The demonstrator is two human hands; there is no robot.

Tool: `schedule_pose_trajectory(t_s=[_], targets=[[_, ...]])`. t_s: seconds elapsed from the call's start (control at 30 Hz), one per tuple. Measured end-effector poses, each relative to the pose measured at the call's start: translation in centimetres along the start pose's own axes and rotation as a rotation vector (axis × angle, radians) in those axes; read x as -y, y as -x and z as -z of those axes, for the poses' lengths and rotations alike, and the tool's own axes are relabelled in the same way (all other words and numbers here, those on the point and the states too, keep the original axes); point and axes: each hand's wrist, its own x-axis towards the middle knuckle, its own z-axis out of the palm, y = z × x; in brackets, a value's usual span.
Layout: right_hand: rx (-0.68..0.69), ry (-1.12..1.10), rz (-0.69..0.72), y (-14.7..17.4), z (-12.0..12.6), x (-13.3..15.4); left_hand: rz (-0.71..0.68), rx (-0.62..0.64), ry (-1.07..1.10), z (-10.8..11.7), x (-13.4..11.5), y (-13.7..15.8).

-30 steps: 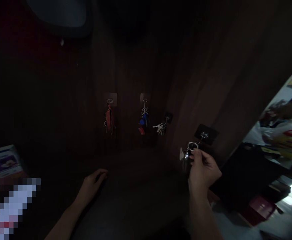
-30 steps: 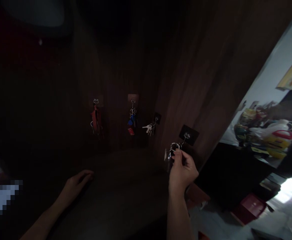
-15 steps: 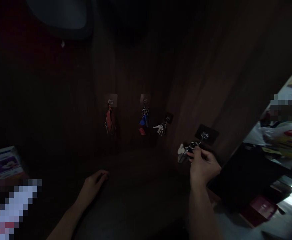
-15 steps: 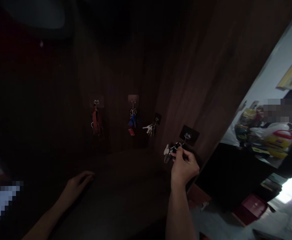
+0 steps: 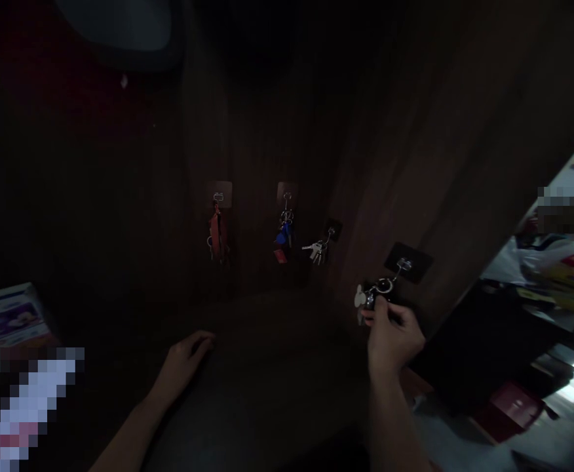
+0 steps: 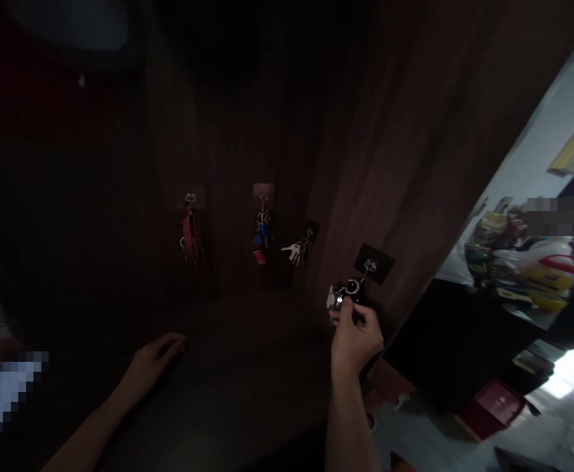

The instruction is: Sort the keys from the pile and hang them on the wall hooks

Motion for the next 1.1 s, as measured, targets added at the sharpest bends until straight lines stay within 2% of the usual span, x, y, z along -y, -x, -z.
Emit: schedule_pose_trajectory(t_s=[0.27, 0.57, 0.9, 1.1], targets=[[0.051, -0.043, -0.001, 1.8, -0.7, -0.6, -0.008, 0.002, -0.018, -0.1, 0.4, -0.1], [0.237, -0.059, -0.029, 4.9, -2.4, -1.0, -0.019, 0.016, -0.017, -0.1, 0.7, -0.2], [0.568, -0.023, 0.048, 9.3, -4.9, -2.6, -0.027, 0.000, 0.002, -0.4, 1.1, -0.2], [0.865, 0.069, 0.176, 12.5, -5.9, -3.7, -0.018, 0.013, 0.037, -0.2, 1.3, -0.3]])
